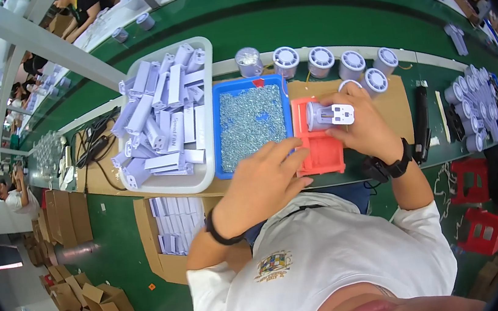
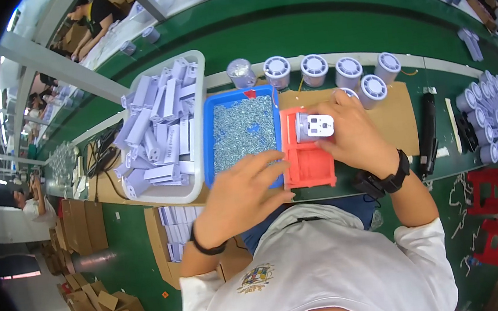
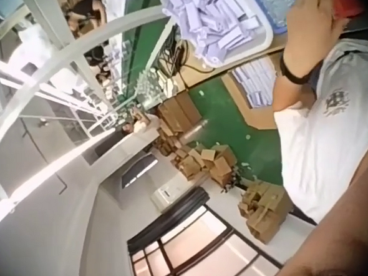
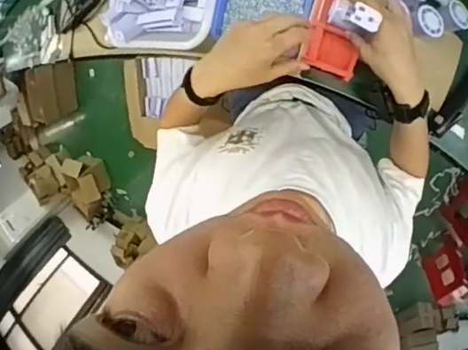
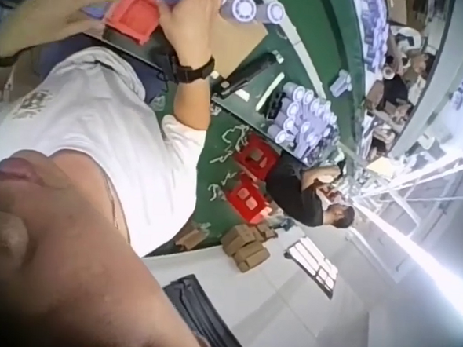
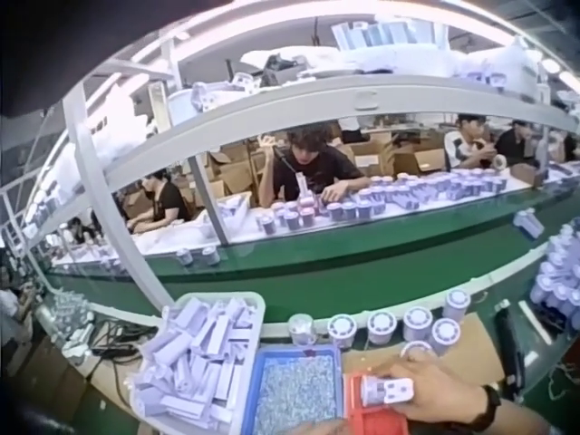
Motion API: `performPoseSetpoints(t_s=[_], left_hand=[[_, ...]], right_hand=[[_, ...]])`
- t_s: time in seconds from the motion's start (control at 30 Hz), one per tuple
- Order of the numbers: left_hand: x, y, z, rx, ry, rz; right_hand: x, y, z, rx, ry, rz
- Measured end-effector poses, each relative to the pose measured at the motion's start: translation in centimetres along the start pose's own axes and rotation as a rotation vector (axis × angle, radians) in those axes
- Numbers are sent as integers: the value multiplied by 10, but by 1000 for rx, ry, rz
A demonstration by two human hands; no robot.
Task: The person picks up a screw from a tray, places it into a fan handle, and drives it in with a power screwdriver. They then place the assembled fan on a conveyor belt and fit a new fan motor and handle together by hand.
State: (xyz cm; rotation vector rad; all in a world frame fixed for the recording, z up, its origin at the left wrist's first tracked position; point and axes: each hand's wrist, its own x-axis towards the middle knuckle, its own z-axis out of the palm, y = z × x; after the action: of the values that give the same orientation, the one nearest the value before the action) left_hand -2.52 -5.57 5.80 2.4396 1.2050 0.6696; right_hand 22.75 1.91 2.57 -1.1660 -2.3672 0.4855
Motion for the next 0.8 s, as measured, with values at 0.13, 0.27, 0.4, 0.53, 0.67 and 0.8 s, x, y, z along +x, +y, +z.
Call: performPoseSetpoints(t_s=[0.13, 0.27, 0.4, 0.53, 0.67, 0.8], left_hand=[[58, 9, -89, 25, 138, 16], [170, -81, -171, -29, 175, -236], [246, -214, -196, 442, 68, -672], [320, -336, -132, 543, 194, -773], [302, -494, -141, 817, 132, -787], [298, -552, -139, 651, 107, -809]], right_hand=[[-7, 4, -8, 46, -9, 90], [-18, -2, -21, 118, 170, 99], [-88, 2, -34, 161, 326, 268], [-168, 17, 19, 137, 595, 579], [-166, 28, 59, -67, 631, 488], [-157, 31, 63, -300, 632, 413]])
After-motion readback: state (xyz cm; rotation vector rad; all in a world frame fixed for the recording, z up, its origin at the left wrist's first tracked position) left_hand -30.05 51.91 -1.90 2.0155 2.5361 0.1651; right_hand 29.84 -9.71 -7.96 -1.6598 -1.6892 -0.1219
